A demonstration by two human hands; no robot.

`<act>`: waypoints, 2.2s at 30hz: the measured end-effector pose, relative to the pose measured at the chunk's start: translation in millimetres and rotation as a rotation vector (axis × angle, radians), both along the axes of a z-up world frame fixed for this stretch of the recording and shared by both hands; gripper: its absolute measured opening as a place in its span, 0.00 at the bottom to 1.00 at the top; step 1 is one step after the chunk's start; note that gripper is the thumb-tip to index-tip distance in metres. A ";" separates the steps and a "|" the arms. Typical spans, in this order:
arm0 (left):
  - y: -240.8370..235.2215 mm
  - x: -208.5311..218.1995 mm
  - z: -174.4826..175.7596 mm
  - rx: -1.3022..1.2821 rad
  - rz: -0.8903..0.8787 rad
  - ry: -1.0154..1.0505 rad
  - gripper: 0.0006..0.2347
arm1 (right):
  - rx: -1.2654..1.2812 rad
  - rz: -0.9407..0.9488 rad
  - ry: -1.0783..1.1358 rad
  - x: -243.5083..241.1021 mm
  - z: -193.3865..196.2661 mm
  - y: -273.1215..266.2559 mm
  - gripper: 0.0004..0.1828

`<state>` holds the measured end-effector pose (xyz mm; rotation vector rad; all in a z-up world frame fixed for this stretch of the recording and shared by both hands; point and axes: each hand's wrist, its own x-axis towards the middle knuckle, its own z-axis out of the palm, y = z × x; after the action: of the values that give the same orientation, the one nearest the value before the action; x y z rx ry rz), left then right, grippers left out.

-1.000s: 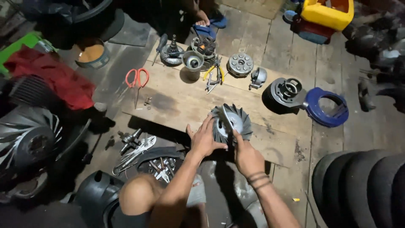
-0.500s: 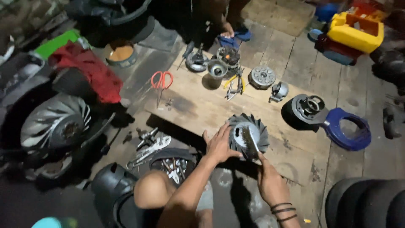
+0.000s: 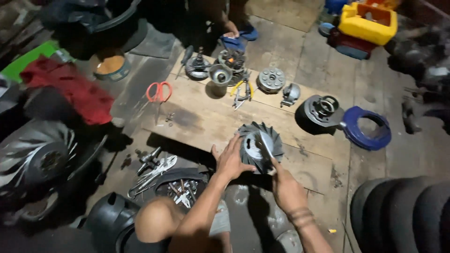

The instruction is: Cleaning a motorcycle flywheel by scraping debris from the fins with a screwdriver and using a wire brush.

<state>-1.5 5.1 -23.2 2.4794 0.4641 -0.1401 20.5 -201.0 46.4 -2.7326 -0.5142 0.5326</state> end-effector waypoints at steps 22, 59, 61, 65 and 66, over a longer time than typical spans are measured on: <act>-0.9 1.2 3.1 0.067 -0.032 -0.020 0.50 | 0.020 -0.046 -0.008 12.3 -13.4 5.0 0.29; 8.0 5.7 30.5 -0.022 -0.102 0.140 0.50 | 0.119 -0.110 0.089 -15.1 9.3 -16.3 0.28; 7.1 5.6 37.4 -0.054 -0.110 0.170 0.49 | 0.076 -0.064 -0.023 -26.9 -6.6 -32.1 0.27; 5.4 5.9 43.0 -0.059 -0.098 0.198 0.51 | -0.022 -0.020 -0.012 -22.8 -1.2 -23.9 0.29; 5.9 6.9 42.8 -0.054 -0.105 0.194 0.51 | -0.055 -0.028 0.000 -16.8 5.2 -16.4 0.29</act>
<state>5.4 10.9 19.6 2.4484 0.4042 -0.4325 3.7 -217.4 51.5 -2.7876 -0.4673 0.5478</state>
